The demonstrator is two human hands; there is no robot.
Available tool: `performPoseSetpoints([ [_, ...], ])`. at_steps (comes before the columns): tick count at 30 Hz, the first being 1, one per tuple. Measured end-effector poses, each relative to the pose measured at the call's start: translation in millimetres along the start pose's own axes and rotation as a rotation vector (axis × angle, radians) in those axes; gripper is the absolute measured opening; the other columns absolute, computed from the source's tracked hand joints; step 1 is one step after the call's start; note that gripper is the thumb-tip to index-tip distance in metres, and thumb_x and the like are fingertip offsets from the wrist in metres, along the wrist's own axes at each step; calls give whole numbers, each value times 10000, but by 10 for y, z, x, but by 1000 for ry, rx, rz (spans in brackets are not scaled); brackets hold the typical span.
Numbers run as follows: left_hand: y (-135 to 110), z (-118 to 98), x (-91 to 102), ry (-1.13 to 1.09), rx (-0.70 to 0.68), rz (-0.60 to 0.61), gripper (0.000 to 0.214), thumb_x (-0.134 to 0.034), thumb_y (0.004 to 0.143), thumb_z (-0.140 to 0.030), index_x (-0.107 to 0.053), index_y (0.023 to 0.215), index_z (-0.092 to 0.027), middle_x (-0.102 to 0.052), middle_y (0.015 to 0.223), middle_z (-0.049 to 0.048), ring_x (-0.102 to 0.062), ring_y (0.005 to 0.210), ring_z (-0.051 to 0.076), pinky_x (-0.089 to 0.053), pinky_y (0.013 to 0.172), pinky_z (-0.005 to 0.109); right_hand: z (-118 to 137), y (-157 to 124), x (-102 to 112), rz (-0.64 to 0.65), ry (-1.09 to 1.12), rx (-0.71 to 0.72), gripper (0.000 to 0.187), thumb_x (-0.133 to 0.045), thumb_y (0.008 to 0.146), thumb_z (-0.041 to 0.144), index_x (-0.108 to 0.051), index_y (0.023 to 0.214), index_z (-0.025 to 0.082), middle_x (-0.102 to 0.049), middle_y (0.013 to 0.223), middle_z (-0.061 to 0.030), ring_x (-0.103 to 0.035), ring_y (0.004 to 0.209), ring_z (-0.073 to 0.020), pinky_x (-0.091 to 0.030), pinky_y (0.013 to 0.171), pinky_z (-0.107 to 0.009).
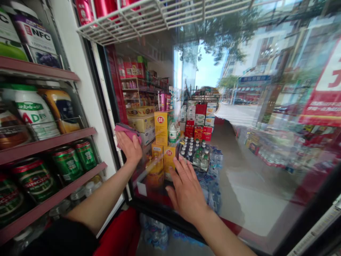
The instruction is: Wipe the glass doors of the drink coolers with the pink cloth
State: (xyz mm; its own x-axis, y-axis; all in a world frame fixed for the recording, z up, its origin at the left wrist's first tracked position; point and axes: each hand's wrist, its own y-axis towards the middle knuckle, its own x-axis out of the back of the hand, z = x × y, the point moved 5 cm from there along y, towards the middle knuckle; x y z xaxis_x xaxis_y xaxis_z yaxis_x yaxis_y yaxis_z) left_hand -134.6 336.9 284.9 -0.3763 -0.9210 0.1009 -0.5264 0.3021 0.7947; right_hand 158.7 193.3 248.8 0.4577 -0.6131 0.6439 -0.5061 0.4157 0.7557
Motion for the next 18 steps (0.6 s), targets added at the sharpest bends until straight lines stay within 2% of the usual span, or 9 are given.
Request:
performPoseSetpoints([
  [3,-244,108,-17,-4,10,3,861,-352,1058,-522,-269,1675,74,-212,1781,393,-81,1744,380,-81,1397,677,-29,-97,-26,20,-2,6,512,-636,1003,233,-614,1498,104,-415,1768,-215,-300,1698,-393,-462,1290,-695],
  [5,-119,2,-33,-10,-28,25,893,-371,1053,-552,-289,1656,100,-200,1777,403,-64,1745,381,-74,1402,669,-67,-128,-27,36,-2,-1,507,-646,1000,237,-628,1489,106,-418,1766,-214,-308,1695,-397,-457,1295,-696],
  [7,232,-231,-49,-20,-87,42,913,-377,1059,-589,-291,1660,93,-174,1798,371,-32,1750,351,-54,1417,629,-105,-132,-30,52,0,-21,502,-652,999,245,-638,1483,110,-412,1772,-206,-318,1692,-394,-442,1311,-688],
  [10,993,-707,-71,-78,-212,6,962,-336,1082,-674,-228,1694,60,-109,1840,290,16,1755,310,10,1426,597,-122,-111,-43,63,0,-43,495,-650,1004,253,-643,1478,110,-401,1778,-204,-319,1691,-396,-428,1320,-690],
  [12,1458,-966,-100,-135,-252,-33,1041,-244,1076,-760,-136,1702,66,-47,1863,227,107,1745,302,72,1410,626,-104,-97,-46,59,5,-45,491,-647,1010,259,-640,1474,101,-406,1772,-219,-310,1693,-404,-427,1317,-698],
  [13,1623,-1057,-126,-151,-261,-33,1062,-194,1066,-786,-71,1710,49,-10,1870,186,186,1729,295,117,1394,641,-90,-94,-44,55,11,-45,490,-645,1012,261,-637,1473,95,-410,1767,-226,-305,1695,-405,-424,1317,-700],
  [14,1726,-1122,-150,-151,-270,-35,1061,-207,1066,-789,-25,1713,33,24,1869,191,209,1723,280,137,1383,647,-76,-95,-41,50,20,-46,491,-642,1014,262,-632,1474,91,-414,1763,-231,-298,1698,-404,-420,1320,-700],
  [16,1725,-1195,-176,-143,-324,-28,1038,-247,1087,-752,10,1706,40,55,1859,221,216,1721,257,152,1375,652,-54,-105,-33,37,44,-54,493,-636,1018,262,-621,1479,89,-422,1756,-237,-285,1703,-397,-411,1326,-698],
  [18,1487,-1214,-175,-115,-408,0,1013,-254,1099,-726,-20,1704,52,27,1858,225,186,1730,246,135,1385,642,-41,-127,-38,30,71,-69,496,-633,1022,262,-612,1486,89,-421,1757,-238,-283,1705,-391,-407,1330,-695],
])
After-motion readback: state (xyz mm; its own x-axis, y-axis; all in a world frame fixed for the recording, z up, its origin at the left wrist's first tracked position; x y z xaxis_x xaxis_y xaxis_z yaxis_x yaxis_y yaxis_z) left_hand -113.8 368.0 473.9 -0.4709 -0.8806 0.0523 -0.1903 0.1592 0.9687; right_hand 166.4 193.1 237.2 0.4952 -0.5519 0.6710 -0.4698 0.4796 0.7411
